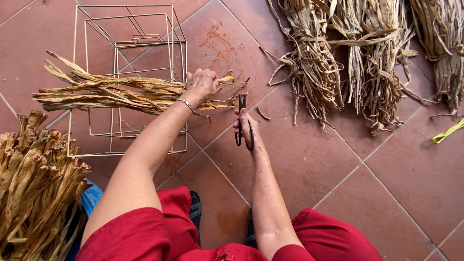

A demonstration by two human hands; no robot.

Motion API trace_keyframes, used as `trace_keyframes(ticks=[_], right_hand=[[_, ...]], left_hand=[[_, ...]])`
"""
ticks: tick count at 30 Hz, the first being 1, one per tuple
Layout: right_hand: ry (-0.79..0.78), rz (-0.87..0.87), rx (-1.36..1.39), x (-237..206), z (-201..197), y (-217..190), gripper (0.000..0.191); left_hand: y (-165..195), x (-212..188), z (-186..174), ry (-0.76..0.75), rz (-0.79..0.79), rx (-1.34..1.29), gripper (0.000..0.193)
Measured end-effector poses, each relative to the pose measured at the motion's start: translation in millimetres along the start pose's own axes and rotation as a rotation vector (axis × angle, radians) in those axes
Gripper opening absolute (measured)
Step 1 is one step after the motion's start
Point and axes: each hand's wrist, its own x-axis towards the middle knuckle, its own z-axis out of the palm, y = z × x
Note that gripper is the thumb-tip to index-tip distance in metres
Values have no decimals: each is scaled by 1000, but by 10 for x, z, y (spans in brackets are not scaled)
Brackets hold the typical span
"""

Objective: The person sits on a tiled floor and uses scissors to trim the ends of dried plant stems. They pick up stems from a blue basin, cut the ends, and place the trimmed stems into a wire basket. The process is repeated continuously throughout the clip.

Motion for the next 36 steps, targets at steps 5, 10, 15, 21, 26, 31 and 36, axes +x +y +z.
trace_keyframes(ticks=[5, 10, 15, 21, 26, 31, 36], right_hand=[[-25, -15, 54, 17, -41, -79, 82], [15, -33, 79, -27, -45, -164, 86], [28, -125, 102, -35, -6, -185, 85], [92, -242, 225, -11, 37, -164, 79], [103, -223, 222, -18, 22, -206, 76], [176, -251, 197, -24, 49, -133, 75], [253, -250, 294, 44, 2, -96, 75]], left_hand=[[22, -187, -142, 79, 137, -176, 14], [22, -288, -261, 41, 197, -313, 15], [-18, -285, -365, -79, 227, -523, 23], [13, -313, -405, -207, 38, -608, 21], [0, -337, -435, -250, 92, -681, 21], [-34, -313, -381, -231, 126, -713, 17], [-84, -275, -352, -228, 138, -838, 17]])
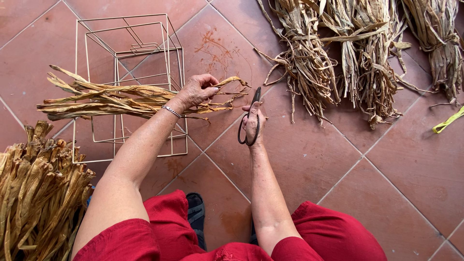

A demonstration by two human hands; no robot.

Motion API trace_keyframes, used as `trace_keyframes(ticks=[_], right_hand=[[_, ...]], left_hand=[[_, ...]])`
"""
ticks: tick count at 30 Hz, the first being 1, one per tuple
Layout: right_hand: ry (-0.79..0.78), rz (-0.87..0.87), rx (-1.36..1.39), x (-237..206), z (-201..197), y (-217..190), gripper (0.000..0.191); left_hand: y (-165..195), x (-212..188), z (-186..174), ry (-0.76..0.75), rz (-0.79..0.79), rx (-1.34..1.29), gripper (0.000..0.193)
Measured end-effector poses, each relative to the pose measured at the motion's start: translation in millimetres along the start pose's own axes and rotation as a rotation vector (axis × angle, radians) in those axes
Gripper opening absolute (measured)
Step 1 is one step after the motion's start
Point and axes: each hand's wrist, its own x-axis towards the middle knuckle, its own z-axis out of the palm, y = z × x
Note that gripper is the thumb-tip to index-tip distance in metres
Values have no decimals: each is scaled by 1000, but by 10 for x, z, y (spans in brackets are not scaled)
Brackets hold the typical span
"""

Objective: The person sits on a tiled floor and uses scissors to trim the ends of dried plant stems. They pick up stems from a blue basin, cut the ends, and place the trimmed stems into a wire basket. The process is repeated continuously throughout the clip.

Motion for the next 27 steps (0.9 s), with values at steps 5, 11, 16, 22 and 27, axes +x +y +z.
trace_keyframes(ticks=[5, 11, 16, 22, 27], right_hand=[[-260, 176, 54, -28, -25, -57, 88], [-362, 175, 47, -42, 54, -159, 97], [-316, 108, 86, -15, 71, -184, 88], [-54, 45, 106, -7, -5, -104, 85], [74, 101, 159, 118, -199, -50, 78]], left_hand=[[-55, 19, -44, -10, 8, -17, 15], [-95, 24, -75, -59, -72, -85, 17], [-111, 17, -78, -76, -81, -26, 17], [-84, 7, -47, -32, -16, 24, 16], [-44, 43, -39, 216, 71, 261, 33]])
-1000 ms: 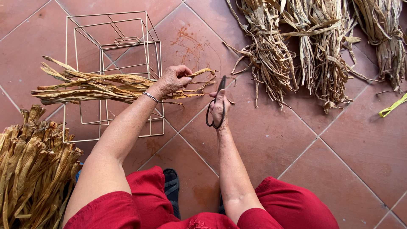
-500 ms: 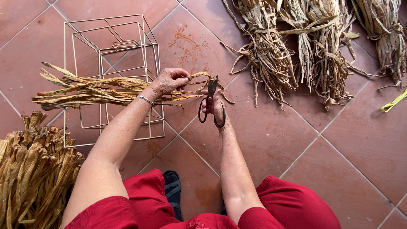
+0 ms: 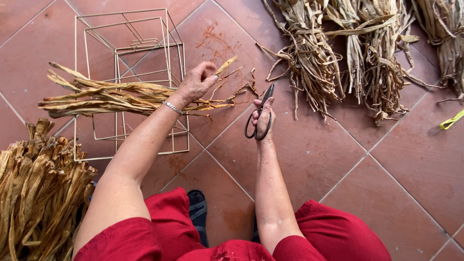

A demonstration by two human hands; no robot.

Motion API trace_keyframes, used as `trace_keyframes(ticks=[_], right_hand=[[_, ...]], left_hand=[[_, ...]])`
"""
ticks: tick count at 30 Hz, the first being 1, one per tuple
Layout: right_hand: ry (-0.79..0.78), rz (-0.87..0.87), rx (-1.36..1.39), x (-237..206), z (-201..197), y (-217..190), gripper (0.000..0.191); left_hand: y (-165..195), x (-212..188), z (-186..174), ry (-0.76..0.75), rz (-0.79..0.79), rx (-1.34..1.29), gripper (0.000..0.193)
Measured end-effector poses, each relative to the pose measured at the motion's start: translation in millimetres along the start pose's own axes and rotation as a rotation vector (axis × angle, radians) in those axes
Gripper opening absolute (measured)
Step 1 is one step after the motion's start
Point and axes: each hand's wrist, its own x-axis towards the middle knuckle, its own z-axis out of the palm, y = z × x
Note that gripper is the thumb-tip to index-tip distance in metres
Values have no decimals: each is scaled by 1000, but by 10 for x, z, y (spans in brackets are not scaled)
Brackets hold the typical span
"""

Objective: The person sits on a tiled floor and uses scissors to trim the ends of dried plant stems. They pick up stems from a blue basin, cut the ends, and place the trimmed stems into a wire basket. The process is repeated continuously throughout the clip.

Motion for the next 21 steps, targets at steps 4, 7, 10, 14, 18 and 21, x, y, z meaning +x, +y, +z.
trace_keyframes(ticks=[4, 7, 10, 14, 18, 21], right_hand=[[-62, 46, -107, -2, -39, 83, 73], [-114, 86, -189, -75, -37, 140, 73], [-143, 118, -266, -139, -9, 180, 73], [-279, 108, -359, -203, -8, 166, 70], [-435, 230, -483, -260, -11, 159, 67], [-576, 298, -587, -347, 65, 200, 71]], left_hand=[[16, 39, 27, 172, 285, 399, 44], [55, -9, 52, 81, 324, 674, 26], [141, -108, 67, -226, 185, 752, 11], [270, -223, 65, -378, 211, 1104, 21], [254, -403, 80, -374, 410, 1203, 9], [163, -563, 163, -442, 492, 1363, 16]])
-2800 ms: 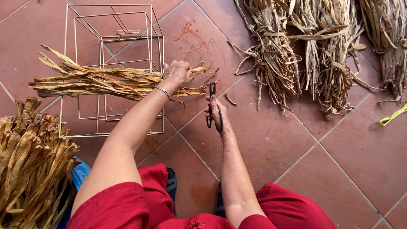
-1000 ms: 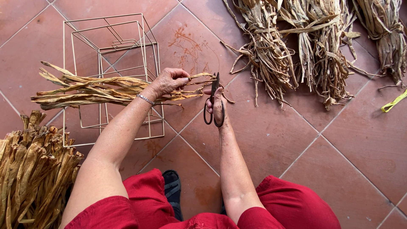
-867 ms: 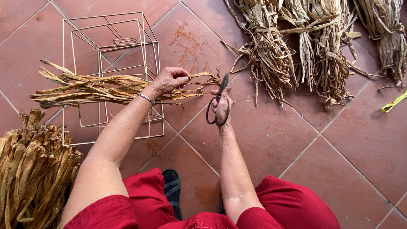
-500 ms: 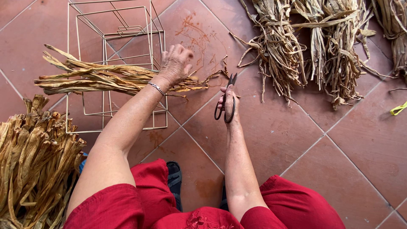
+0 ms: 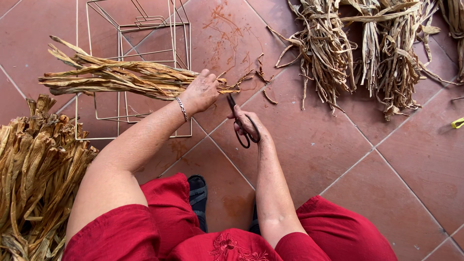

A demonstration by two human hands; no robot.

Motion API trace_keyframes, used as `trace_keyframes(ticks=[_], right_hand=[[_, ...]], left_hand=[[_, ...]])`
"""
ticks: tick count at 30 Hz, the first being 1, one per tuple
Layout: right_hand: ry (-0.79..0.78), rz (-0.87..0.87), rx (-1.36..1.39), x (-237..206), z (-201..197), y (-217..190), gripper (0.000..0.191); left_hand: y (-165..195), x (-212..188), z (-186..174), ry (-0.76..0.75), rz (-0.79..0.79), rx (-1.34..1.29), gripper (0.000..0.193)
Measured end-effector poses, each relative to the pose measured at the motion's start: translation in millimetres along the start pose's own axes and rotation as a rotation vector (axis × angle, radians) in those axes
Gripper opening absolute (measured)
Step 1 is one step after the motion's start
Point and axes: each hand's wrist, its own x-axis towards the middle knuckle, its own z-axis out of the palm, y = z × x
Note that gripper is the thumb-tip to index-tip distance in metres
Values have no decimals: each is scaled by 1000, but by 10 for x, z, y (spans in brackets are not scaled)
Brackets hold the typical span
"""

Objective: The person sits on a tiled floor and uses scissors to trim the ends of dried plant stems. They pick up stems from a blue basin, cut the ends, and place the trimmed stems into a wire basket. The process is repeated continuously throughout the clip.

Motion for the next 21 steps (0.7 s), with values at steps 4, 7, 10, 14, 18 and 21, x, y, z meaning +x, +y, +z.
trace_keyframes(ticks=[4, 7, 10, 14, 18, 21], right_hand=[[-87, 200, 58, -25, 235, -45, 79], [-114, 202, 57, -55, 374, -76, 85], [-188, 157, 153, -82, 425, -67, 87], [-202, 88, 308, -107, 410, 9, 88], [-90, 21, 300, -44, 368, 44, 88], [-23, -66, 357, 35, 373, 57, 85]], left_hand=[[-8, -71, 129, 62, -15, 87, 17], [-57, -81, 165, 165, -68, -14, 16], [-64, -79, 170, 200, -115, -49, 15], [-47, -73, 188, 246, -159, -160, 12], [-62, -31, 234, 282, -153, -276, 7], [-65, -14, 272, 280, -142, -325, 6]])
